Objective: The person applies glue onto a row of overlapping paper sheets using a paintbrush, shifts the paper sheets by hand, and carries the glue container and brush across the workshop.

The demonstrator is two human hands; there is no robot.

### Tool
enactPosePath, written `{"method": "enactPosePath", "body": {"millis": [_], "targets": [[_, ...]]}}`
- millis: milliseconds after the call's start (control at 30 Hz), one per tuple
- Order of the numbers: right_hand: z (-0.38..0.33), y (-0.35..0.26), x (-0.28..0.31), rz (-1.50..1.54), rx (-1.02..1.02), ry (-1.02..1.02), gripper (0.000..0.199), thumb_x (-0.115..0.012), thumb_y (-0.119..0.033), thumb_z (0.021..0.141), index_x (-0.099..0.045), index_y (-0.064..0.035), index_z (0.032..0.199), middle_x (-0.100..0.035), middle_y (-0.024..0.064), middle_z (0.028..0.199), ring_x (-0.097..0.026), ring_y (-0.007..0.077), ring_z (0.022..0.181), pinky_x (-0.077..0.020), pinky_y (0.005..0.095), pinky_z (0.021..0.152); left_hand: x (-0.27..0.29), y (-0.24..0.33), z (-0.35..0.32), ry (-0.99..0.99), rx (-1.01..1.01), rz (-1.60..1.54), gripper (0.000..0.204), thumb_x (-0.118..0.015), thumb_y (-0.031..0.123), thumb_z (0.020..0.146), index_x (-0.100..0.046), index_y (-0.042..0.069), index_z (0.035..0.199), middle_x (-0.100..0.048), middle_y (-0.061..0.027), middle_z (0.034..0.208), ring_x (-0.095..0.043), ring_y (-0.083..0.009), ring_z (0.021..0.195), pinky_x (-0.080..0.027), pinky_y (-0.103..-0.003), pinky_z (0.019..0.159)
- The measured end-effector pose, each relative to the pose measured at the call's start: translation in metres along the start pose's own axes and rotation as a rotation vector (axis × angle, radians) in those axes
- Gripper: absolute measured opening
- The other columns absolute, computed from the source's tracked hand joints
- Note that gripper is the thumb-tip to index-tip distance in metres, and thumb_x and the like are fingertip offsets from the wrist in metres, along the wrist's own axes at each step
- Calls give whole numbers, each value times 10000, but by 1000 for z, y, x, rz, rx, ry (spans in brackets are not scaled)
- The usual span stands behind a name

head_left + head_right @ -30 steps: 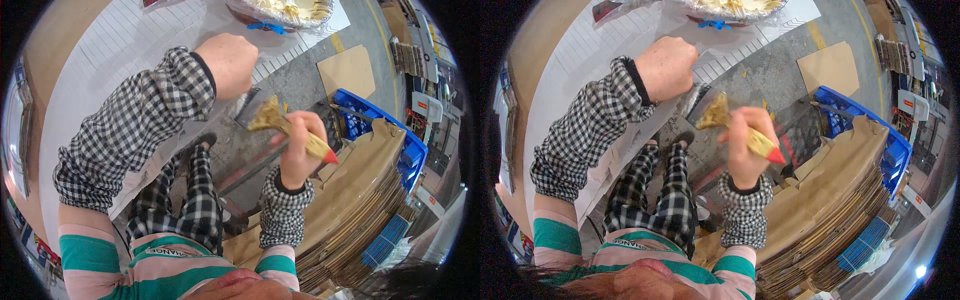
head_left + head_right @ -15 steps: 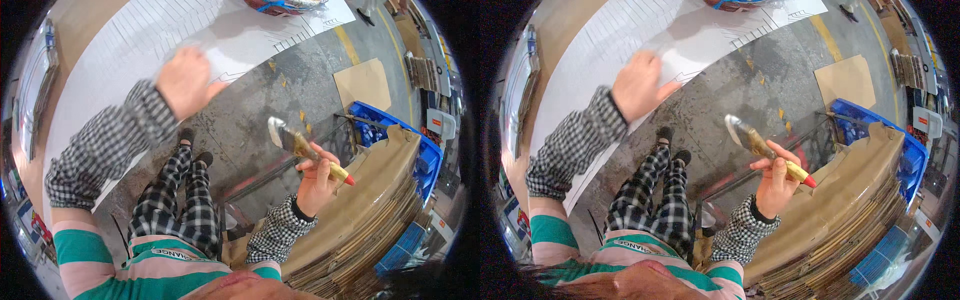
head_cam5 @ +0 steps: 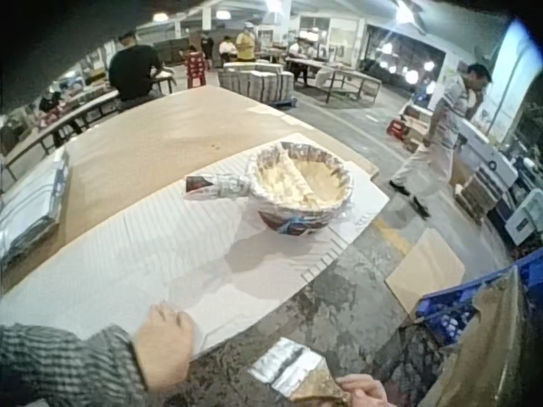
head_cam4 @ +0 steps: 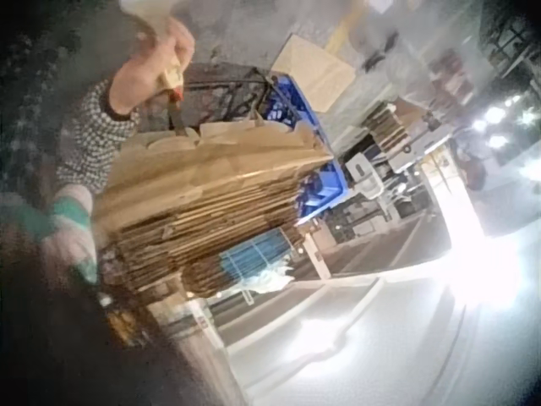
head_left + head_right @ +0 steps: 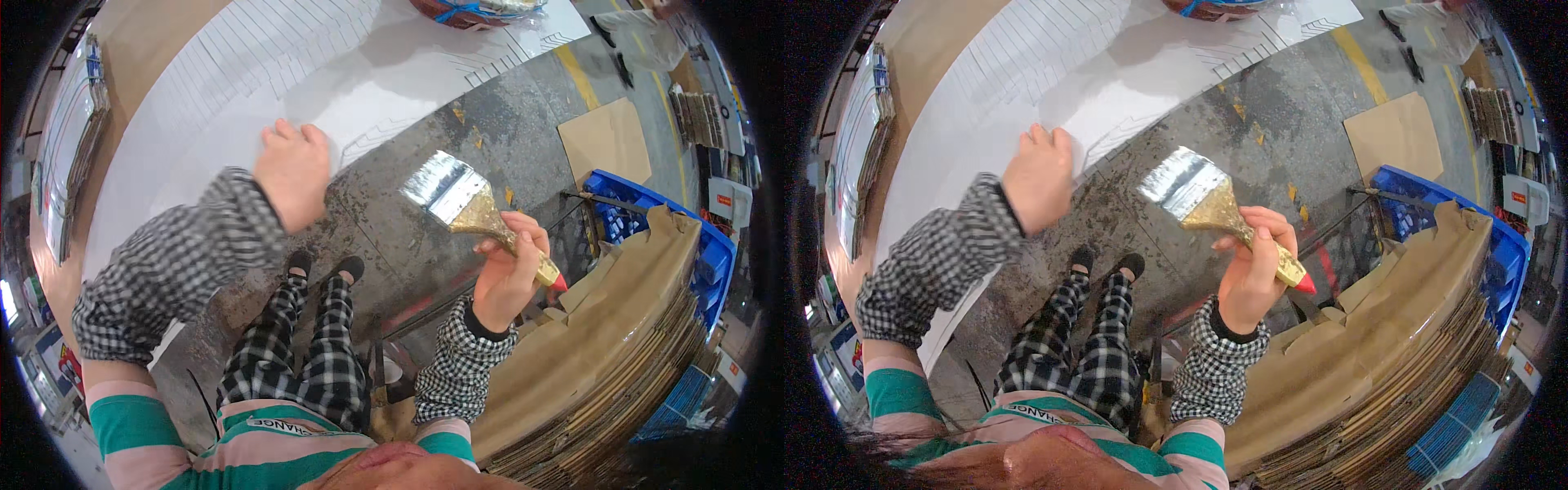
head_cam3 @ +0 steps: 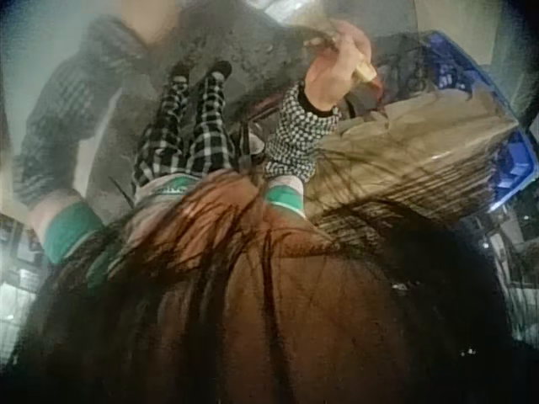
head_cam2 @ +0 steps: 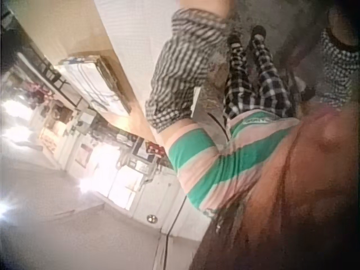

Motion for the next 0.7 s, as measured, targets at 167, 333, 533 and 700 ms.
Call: {"method": "enactPosePath", "body": {"millis": [167, 333, 533, 700], "targets": [[5, -2, -31, -40, 105, -121, 131, -458, -83, 823, -504, 31, 867, -533, 166, 958, -521, 190, 771, -482, 278, 532, -10, -14, 6, -22, 54, -193, 411, -602, 42, 628, -534, -122, 999, -594, -301, 832, -594, -372, 894, -510, -413, 654], [8, -3, -53, -138, 198, -155, 122, -460, -62, 829, -510, 44, 862, -536, 168, 955, -523, 178, 777, -482, 256, 503, 4, -36, 8, 21, -96, -546, 68, -523, -18, 612, -560, -75, 618, -554, -272, 629, -589, -402, 667, -485, -424, 664], [1, -3, -77, -190, 252, -283, 112, -471, -39, 828, -529, 56, 837, -549, 169, 948, -538, 158, 725, -505, 261, 513, 6, -38, 13, -58, -162, -608, 93, -525, 0, 642, -505, -75, 695, -552, -266, 646, -566, -423, 665, -468, -458, 629], [-2, 2, -83, -309, 192, -272, 124, -460, -37, 841, -537, 60, 843, -554, 174, 928, -544, 164, 716, -501, 249, 500, 8, -38, 14, -40, -197, -655, 79, -527, -5, 635, -512, -67, 681, -545, -259, 627, -561, -420, 644, -461, -457, 613]]}}
Point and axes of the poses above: each hand's wrist, its own z-axis towards the middle knuckle, its own x-axis out of the back of the hand, y = z × x, the point moved 5 cm from there along z, towards the middle knuckle
